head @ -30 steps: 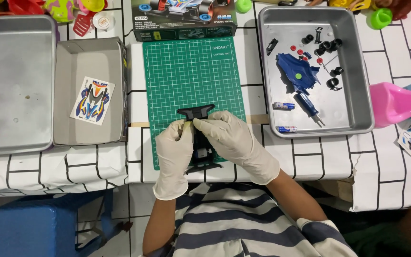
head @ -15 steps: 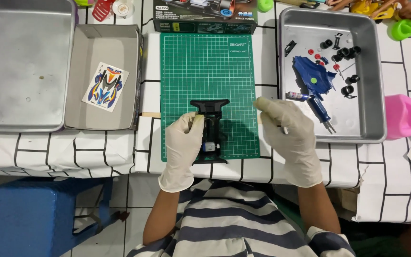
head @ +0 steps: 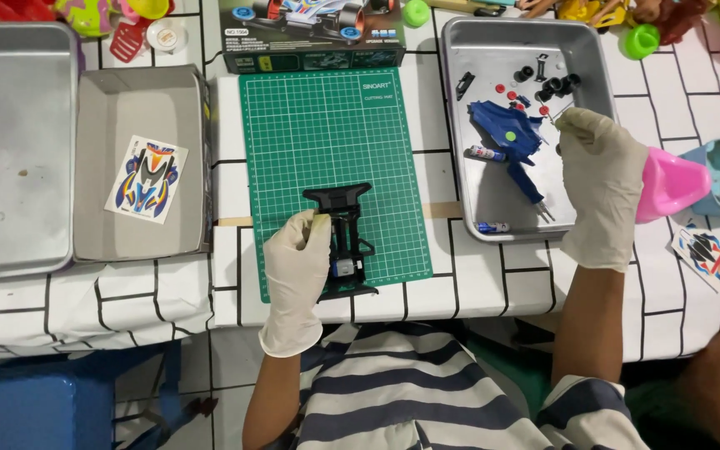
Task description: Assembling a mini 4WD toy car by installing small metal terminals and plastic gears into the chassis.
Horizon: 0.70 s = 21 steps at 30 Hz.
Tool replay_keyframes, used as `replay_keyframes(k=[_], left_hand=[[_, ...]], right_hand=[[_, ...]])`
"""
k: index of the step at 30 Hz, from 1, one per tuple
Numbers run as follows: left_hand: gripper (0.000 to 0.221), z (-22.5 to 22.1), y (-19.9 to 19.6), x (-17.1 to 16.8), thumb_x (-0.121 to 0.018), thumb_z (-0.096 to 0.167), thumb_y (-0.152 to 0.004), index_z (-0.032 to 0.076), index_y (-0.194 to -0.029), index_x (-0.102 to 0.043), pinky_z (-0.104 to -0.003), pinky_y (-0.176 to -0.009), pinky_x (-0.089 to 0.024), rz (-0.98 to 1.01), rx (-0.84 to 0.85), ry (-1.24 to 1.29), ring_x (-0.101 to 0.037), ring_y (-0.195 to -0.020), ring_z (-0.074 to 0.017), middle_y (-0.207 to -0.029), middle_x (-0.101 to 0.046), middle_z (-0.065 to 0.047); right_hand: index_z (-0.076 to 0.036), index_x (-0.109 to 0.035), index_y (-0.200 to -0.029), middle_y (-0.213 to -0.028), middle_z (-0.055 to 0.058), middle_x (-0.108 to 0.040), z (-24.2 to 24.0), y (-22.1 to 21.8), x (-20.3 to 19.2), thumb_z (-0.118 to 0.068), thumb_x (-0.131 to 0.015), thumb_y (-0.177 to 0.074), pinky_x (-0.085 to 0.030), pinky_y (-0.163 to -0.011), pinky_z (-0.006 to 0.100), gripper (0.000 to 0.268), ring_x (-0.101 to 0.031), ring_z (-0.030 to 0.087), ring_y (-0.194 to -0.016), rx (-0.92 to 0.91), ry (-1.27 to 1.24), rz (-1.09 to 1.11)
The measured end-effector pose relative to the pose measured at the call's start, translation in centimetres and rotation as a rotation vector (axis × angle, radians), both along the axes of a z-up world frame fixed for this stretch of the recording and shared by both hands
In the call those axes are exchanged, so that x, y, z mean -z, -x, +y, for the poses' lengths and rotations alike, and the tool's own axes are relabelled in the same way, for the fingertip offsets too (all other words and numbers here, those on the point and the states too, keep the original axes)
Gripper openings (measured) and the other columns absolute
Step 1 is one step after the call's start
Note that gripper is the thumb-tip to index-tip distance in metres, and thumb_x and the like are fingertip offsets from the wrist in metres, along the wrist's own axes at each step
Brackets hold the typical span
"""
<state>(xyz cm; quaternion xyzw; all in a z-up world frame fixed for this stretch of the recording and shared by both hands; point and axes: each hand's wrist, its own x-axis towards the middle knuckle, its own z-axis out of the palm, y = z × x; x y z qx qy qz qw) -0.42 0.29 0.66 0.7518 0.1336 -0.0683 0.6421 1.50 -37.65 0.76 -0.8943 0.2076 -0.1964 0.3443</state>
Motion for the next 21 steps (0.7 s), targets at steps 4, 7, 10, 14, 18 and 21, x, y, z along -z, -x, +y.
replay_keyframes(k=[4,7,10,14,18,21], left_hand=[[0.035,0.1,0.1,0.7,-0.063,0.02,-0.1,0.015,-0.07,-0.046,-0.028,-0.057,-0.028,-0.007,0.007,-0.02,-0.025,-0.06,-0.0083,-0.062,-0.028,0.007],[0.017,0.0,0.0,0.9,-0.064,0.021,-0.098,0.011,-0.102,-0.077,-0.026,-0.056,-0.032,0.013,-0.006,-0.013,-0.031,-0.058,-0.0065,-0.061,-0.038,0.008],[0.023,0.2,-0.1,2.6,-0.064,0.022,-0.097,0.009,-0.11,-0.078,-0.025,-0.06,-0.038,0.066,-0.028,-0.004,-0.039,-0.061,-0.0063,-0.064,-0.047,0.008],[0.018,0.5,0.1,4.8,-0.067,0.012,-0.096,0.008,-0.111,-0.077,-0.028,-0.074,-0.056,-0.028,-0.027,-0.005,-0.063,-0.078,-0.0089,-0.086,-0.077,-0.008],[0.017,0.5,0.2,5.4,-0.068,0.012,-0.097,0.007,-0.11,-0.077,-0.03,-0.075,-0.057,-0.032,-0.029,0.0,-0.063,-0.079,-0.0087,-0.087,-0.077,-0.009],[0.019,0.3,0.2,4.7,-0.069,0.013,-0.095,0.006,-0.112,-0.077,-0.031,-0.075,-0.057,-0.032,-0.039,-0.017,-0.066,-0.078,-0.0108,-0.088,-0.078,-0.011]], right_hand=[[-0.01,-0.076,-0.121,-0.111,0.006,-0.076,-3.8,-1.1,0.9,-0.008,-0.065,-0.099,-0.055,-0.093,0.031,0.024,-0.071,0.02,-0.101,0.016,0.179,0.152],[-0.006,-0.074,-0.123,-0.106,0.012,-0.075,-3.9,-2.0,0.3,-0.006,-0.055,-0.099,-0.058,-0.08,0.032,0.03,-0.07,0.025,-0.091,-0.023,0.22,0.209],[-0.008,-0.062,-0.14,-0.111,0.006,-0.076,-0.2,-1.9,-2.1,-0.005,-0.058,-0.096,-0.057,-0.076,0.033,0.045,-0.069,0.02,-0.099,-0.015,0.039,0.382],[-0.012,-0.064,-0.138,-0.112,0.013,-0.073,0.6,-2.1,0.1,-0.003,-0.074,-0.084,-0.056,-0.086,0.039,0.056,-0.069,0.025,-0.105,-0.049,-0.054,0.348],[-0.013,-0.063,-0.141,-0.115,0.013,-0.071,3.1,-2.5,-1.6,-0.005,-0.075,-0.083,-0.056,-0.083,0.043,0.06,-0.069,0.028,-0.105,-0.029,0.01,0.433],[-0.012,-0.063,-0.141,-0.118,0.016,-0.068,2.4,-2.1,-0.7,-0.008,-0.077,-0.083,-0.056,-0.083,0.046,0.06,-0.067,0.031,-0.106,-0.041,0.01,0.435]])
